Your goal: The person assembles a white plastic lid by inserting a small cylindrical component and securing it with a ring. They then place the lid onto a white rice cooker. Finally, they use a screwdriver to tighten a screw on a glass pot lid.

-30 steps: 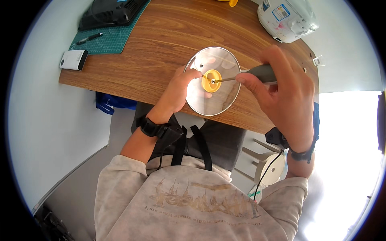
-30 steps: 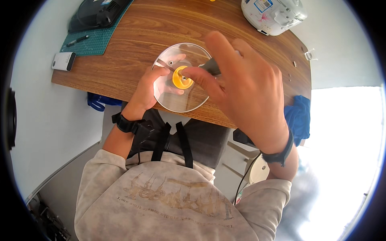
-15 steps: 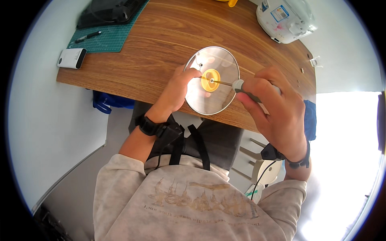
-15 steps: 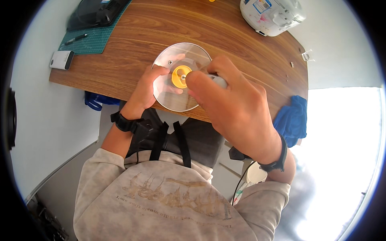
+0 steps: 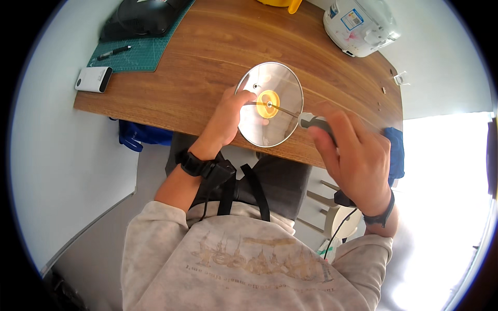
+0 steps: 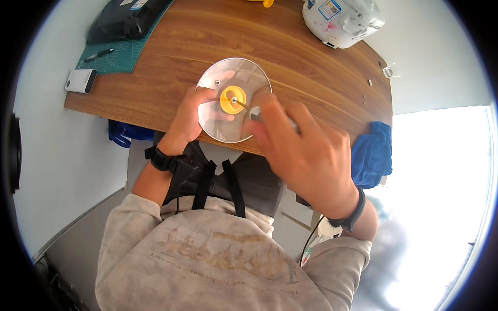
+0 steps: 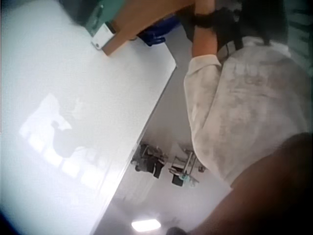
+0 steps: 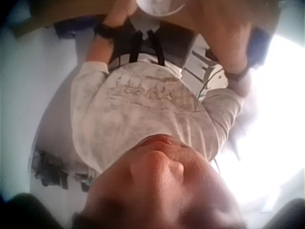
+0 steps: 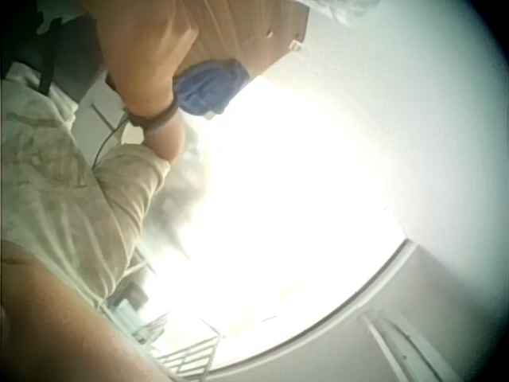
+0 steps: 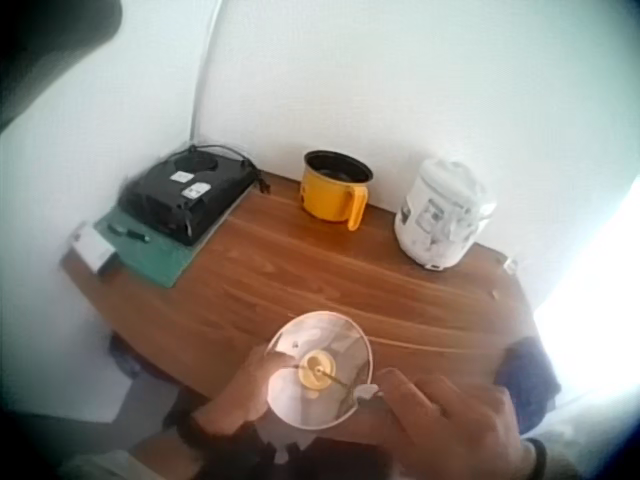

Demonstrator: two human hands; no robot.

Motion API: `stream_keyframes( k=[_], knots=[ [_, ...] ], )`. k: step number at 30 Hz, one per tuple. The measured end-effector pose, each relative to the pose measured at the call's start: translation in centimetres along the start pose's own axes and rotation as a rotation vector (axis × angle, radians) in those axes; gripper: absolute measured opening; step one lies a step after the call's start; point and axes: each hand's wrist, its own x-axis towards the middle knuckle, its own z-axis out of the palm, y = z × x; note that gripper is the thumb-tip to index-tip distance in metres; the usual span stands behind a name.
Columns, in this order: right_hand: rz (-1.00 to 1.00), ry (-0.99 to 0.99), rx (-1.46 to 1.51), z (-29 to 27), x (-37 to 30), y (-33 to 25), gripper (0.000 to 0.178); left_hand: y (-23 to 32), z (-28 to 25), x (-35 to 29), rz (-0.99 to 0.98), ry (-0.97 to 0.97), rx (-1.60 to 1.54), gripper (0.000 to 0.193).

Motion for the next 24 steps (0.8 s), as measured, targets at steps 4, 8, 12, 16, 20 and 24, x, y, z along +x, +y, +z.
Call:
stream_keyframes(
  k=[4,8,12,16,20,24],
  knots=[
    [0.200,0.005,0.245,0.0,-1.6,1.4,0.026,-0.2,0.2,-0.1,-0.020,0.081,0.022,0.057],
    [0.477,-0.184,0.488,0.2,-3.6,2.6,0.029,-0.2,0.0,-0.1,0.000,0.048,0.008,0.057],
    [0.658,-0.370,0.649,2.2,-5.7,3.9,0.031,-0.4,-0.2,0.1,0.007,0.031,0.043,0.058],
    [0.857,-0.207,0.922,5.9,-8.7,4.3,0.028,1.2,0.6,-0.4,0.017,-0.081,0.054,0.059],
    [0.862,-0.031,0.864,7.9,-9.6,3.2,0.027,1.4,0.8,-0.6,0.032,-0.114,0.083,0.061],
    [0.890,-0.046,0.848,8.5,-9.8,2.8,0.030,0.0,-0.7,-0.1,-0.032,-0.016,0.088,0.062]
  ],
)
